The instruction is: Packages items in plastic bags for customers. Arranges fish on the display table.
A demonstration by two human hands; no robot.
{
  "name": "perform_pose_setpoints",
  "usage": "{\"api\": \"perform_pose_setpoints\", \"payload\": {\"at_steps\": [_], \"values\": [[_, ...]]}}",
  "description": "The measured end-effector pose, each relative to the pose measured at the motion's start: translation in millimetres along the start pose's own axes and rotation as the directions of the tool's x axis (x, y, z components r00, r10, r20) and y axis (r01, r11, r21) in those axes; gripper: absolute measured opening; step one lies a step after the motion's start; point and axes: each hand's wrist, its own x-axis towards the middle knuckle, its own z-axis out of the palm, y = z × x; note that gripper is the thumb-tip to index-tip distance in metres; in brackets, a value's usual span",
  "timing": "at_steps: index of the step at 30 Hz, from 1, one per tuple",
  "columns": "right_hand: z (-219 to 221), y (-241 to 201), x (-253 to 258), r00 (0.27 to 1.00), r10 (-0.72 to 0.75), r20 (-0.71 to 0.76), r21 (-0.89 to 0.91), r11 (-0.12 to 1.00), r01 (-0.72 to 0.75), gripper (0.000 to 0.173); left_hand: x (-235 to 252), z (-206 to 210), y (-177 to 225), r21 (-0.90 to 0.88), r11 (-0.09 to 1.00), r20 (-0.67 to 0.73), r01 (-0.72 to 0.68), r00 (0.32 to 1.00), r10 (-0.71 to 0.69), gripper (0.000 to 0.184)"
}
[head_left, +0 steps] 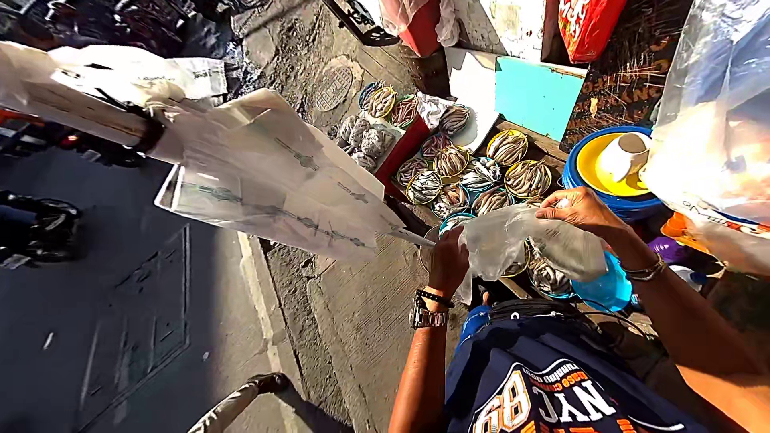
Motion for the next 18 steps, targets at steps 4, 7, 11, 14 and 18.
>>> {"api": "perform_pose_setpoints", "payload": {"at_steps": [4,7,11,14,18], "values": [[-20,-13,-9,0.99,0.012,-0.143,0.127,0.992,0.006,0.011,0,29,-5,0.033,0.999,0.09,0.028,0.996,-0.03,0.063],[-22,-51,-8,0.971,-0.076,-0.228,0.11,0.989,0.103,0.027,-1,43,-4,0.006,0.999,0.201,0.034,0.979,-0.034,0.077],[-13,-121,-9,0.884,-0.24,-0.402,0.193,0.921,0.338,0.034,-2,56,-7,-0.126,0.992,0.256,0.009,0.966,0.023,0.08],[2,-171,1,0.739,-0.343,-0.579,0.366,0.701,0.612,0.036,-10,54,-6,-0.374,0.927,0.187,-0.026,0.977,0.103,0.077],[46,-209,15,0.616,-0.468,-0.634,0.477,0.39,0.787,0.038,-49,12,20,-0.831,0.537,0.056,0.145,0.982,-0.179,0.048]]}}
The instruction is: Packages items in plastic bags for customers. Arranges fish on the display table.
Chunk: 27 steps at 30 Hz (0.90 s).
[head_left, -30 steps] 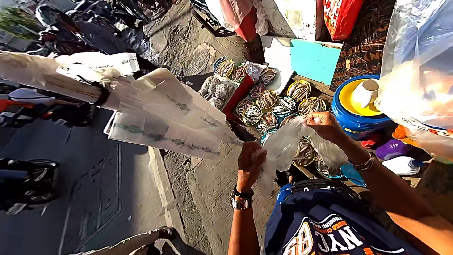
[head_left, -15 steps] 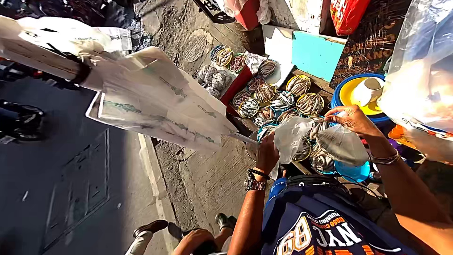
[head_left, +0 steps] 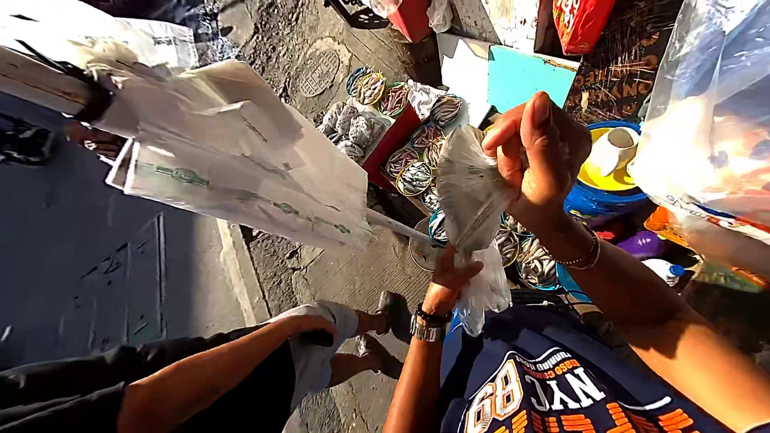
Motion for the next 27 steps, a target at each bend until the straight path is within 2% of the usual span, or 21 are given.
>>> {"api": "perform_pose_setpoints", "payload": {"at_steps": [1,3,6,9,11,13,15,17,19,21,23,25,27], "values": [[11,9,-11,0.999,-0.007,0.054,0.063,0.998,0.003,0.038,-13,-8,9,-0.128,0.991,-0.09,0.033,0.995,-0.045,0.044],[28,36,-42,0.979,0.036,0.202,0.157,0.985,-0.069,0.04,-31,-35,9,-0.284,0.959,-0.181,0.026,0.98,-0.08,0.037],[45,84,-96,0.863,0.21,0.458,0.178,0.93,-0.321,0.041,-48,-88,-38,-0.441,0.894,-0.15,0.083,0.975,-0.165,0.034],[47,124,-140,0.636,0.451,0.626,0.076,0.777,-0.625,0.036,-68,-108,-96,-0.511,0.839,-0.209,0.186,0.92,-0.332,0.039],[45,135,-155,0.465,0.6,0.651,0.002,0.611,-0.791,0.036,-74,-104,-120,-0.425,0.858,-0.286,0.287,0.857,-0.428,0.032],[40,126,-156,0.312,0.663,0.68,-0.069,0.482,-0.873,0.036,-78,-94,-125,-0.337,0.862,-0.301,0.378,0.825,-0.479,0.026],[33,110,-147,0.161,0.619,0.769,-0.126,0.393,-0.911,0.036,-77,-85,-124,-0.279,0.882,-0.261,0.38,0.854,-0.45,0.025],[23,95,-131,0.021,0.52,0.854,-0.193,0.354,-0.915,0.033,-70,-75,-117,-0.292,0.904,-0.243,0.311,0.891,-0.385,0.032],[13,82,-113,-0.078,0.435,0.897,-0.237,0.324,-0.916,0.034,-56,-68,-106,-0.23,0.947,-0.285,0.225,0.915,-0.286,0.035],[0,73,-96,-0.142,0.392,0.909,-0.271,0.299,-0.915,0.033,-39,-63,-94,-0.133,0.985,-0.32,0.111,0.936,-0.149,0.035],[-15,69,-82,-0.147,0.359,0.921,-0.27,0.32,-0.908,0.033,-21,-63,-82,-0.053,0.997,-0.304,-0.056,0.952,0.037,0.038],[-32,73,-70,-0.103,0.369,0.924,-0.248,0.373,-0.894,0.035,-10,-60,-58,-0.057,0.978,-0.231,-0.201,0.955,0.183,0.034],[-49,79,-62,0.012,0.433,0.901,-0.195,0.432,-0.881,0.036,-4,-50,-29,-0.07,0.971,-0.125,-0.228,0.968,0.218,0.029]]}}
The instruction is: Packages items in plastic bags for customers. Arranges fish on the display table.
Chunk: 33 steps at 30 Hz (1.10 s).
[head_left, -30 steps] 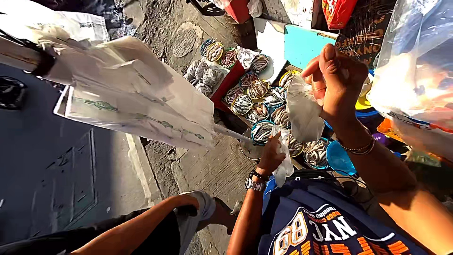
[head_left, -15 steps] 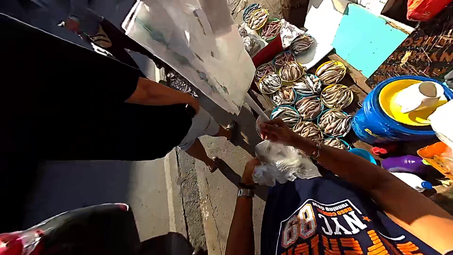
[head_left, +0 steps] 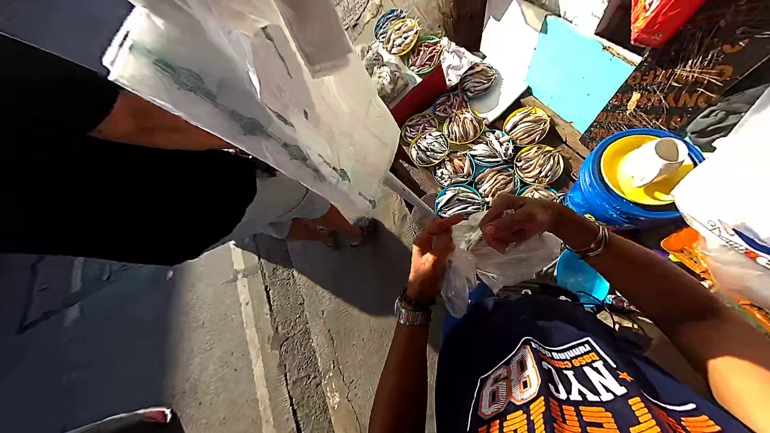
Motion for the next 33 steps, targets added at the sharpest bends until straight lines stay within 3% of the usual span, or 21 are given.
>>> {"api": "perform_pose_setpoints", "payload": {"at_steps": [2,4,10,13,16,19,21,23,26,28,30,33], "values": [[-10,-1,-12,0.992,-0.056,-0.11,-0.035,0.998,0.053,0.036,9,11,13,-0.038,0.999,0.109,0.016,0.994,-0.012,0.028],[-11,-2,-23,0.985,-0.082,-0.154,-0.043,0.996,0.076,0.036,22,17,15,-0.076,0.994,0.119,0.082,0.99,-0.073,0.03],[-16,-4,-44,0.996,-0.025,-0.087,-0.07,0.997,0.019,0.035,54,42,5,-0.081,0.959,0.094,0.271,0.96,-0.264,0.03],[-25,8,-54,0.98,0.036,-0.194,-0.109,0.992,-0.058,0.036,49,67,27,-0.161,0.954,0.156,0.252,0.961,-0.228,0.031],[-26,13,-77,0.936,-0.043,-0.349,-0.131,0.991,-0.004,0.035,38,72,42,-0.259,0.935,0.213,0.243,0.958,-0.19,0.029],[-24,16,-90,0.907,-0.206,-0.367,-0.162,0.974,0.156,0.033,27,55,33,-0.443,0.84,0.274,0.313,0.939,-0.206,0.031],[-25,18,-88,0.896,-0.249,-0.367,-0.185,0.964,0.192,0.03,23,43,24,-0.543,0.733,0.293,0.411,0.91,-0.293,0.031],[-25,24,-80,0.871,-0.248,-0.425,-0.26,0.955,0.145,0.029,15,36,14,-0.598,0.611,0.309,0.519,0.853,-0.422,0.034],[-28,43,-71,0.803,-0.237,-0.547,-0.47,0.88,-0.061,0.031,-3,46,-7,-0.586,0.469,0.357,0.661,0.73,-0.582,0.044],[-31,64,-73,0.775,-0.279,-0.568,-0.569,0.813,-0.124,0.034,-5,57,-19,-0.57,0.415,0.415,0.709,0.684,-0.599,0.044],[-28,78,-79,0.734,-0.325,-0.596,-0.603,0.785,-0.143,0.034,2,69,-12,-0.54,0.465,0.423,0.702,0.704,-0.571,0.044],[-17,80,-95,0.672,-0.363,-0.645,-0.606,0.78,-0.16,0.028,8,89,20,-0.298,0.77,0.186,0.564,0.826,-0.532,0.035]]}}
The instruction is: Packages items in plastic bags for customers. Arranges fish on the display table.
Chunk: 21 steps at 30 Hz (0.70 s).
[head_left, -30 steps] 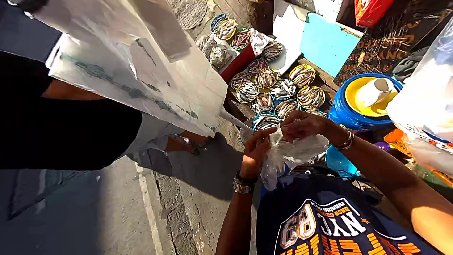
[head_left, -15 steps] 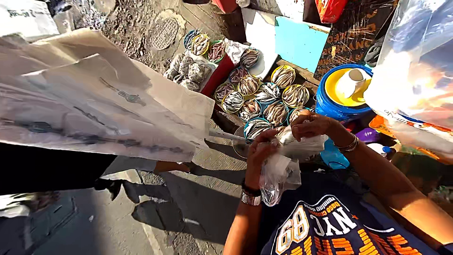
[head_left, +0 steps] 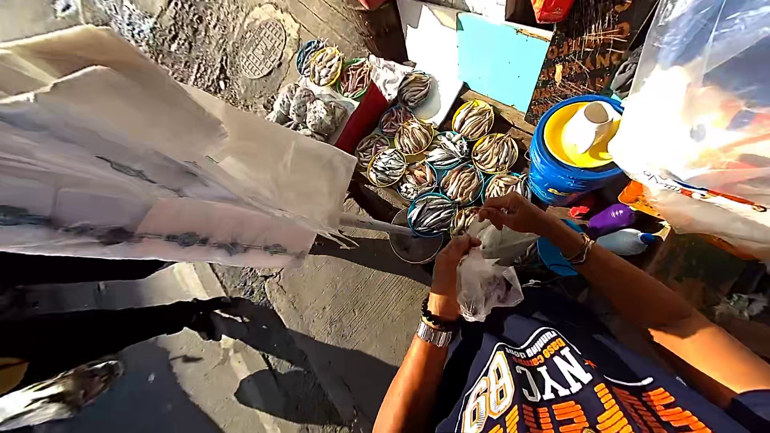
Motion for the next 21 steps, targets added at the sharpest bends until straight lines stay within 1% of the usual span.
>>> {"api": "perform_pose_setpoints", "payload": {"at_steps": [1,2,4,6,7,8,9,10,11,12,14,15,16,17,18,20,21], "values": [[-4,-2,-3,1.0,-0.008,-0.013,-0.01,1.0,0.007,0.027,-6,4,3,0.063,0.995,-0.023,-0.072,0.997,0.073,0.034],[-7,-3,-6,1.0,-0.011,-0.018,-0.018,1.0,0.011,0.027,-13,3,3,0.087,0.987,-0.018,-0.135,0.99,0.137,0.034],[-7,-8,-12,1.0,-0.02,-0.01,-0.022,1.0,0.019,0.026,-27,-4,2,0.067,0.967,0.021,-0.245,0.969,0.245,0.036],[-3,-14,-18,1.0,-0.007,0.011,0.024,1.0,0.006,0.027,-41,-11,5,0.01,0.953,0.035,-0.302,0.953,0.302,0.038],[-2,-19,-22,1.0,0.016,0.026,0.077,0.997,-0.018,0.033,-47,-15,6,-0.008,0.946,0.041,-0.324,0.945,0.324,0.037],[-2,-22,-27,0.998,0.05,0.034,0.146,0.988,-0.055,0.046,-51,-20,7,-0.009,0.937,0.054,-0.349,0.936,0.349,0.036],[-3,-24,-34,0.994,0.107,0.024,0.222,0.969,-0.11,0.06,-53,-25,7,-0.003,0.928,0.07,-0.373,0.926,0.372,0.035],[-4,-22,-42,0.982,0.188,-0.017,0.277,0.945,-0.176,0.068,-54,-30,6,0.003,0.919,0.078,-0.395,0.916,0.393,0.035],[-3,-18,-48,0.955,0.287,-0.076,0.3,0.92,-0.252,0.067,-54,-34,6,0.012,0.913,0.073,-0.408,0.911,0.406,0.035],[0,-8,-52,0.911,0.394,-0.119,0.282,0.893,-0.349,0.06,-53,-37,5,0.022,0.91,0.062,-0.414,0.909,0.412,0.035],[21,21,-52,0.808,0.58,-0.105,0.198,0.809,-0.554,0.05,-49,-44,3,0.066,0.904,0.037,-0.422,0.907,0.42,0.036],[39,37,-49,0.771,0.632,-0.07,0.164,0.77,-0.616,0.043,-46,-49,2,0.113,0.898,0.023,-0.425,0.905,0.425,0.036],[57,47,-43,0.752,0.658,-0.032,0.156,0.747,-0.646,0.033,-44,-54,2,0.169,0.891,0.006,-0.421,0.904,0.426,0.036],[69,51,-34,0.749,0.663,-0.01,0.142,0.742,-0.655,0.025,-41,-58,2,0.211,0.887,-0.013,-0.412,0.906,0.424,0.037],[73,49,-28,0.757,0.653,-0.006,0.121,0.752,-0.648,0.02,-38,-60,2,0.238,0.888,-0.031,-0.393,0.911,0.412,0.038],[71,35,-27,0.772,0.636,-0.004,0.082,0.769,-0.634,0.021,-35,-70,0,0.274,0.894,-0.032,-0.354,0.926,0.376,0.04],[67,27,-29,0.777,0.629,-0.004,0.101,0.773,-0.626,0.022,-32,-74,-1,0.293,0.894,-0.02,-0.34,0.932,0.361,0.04]]}}
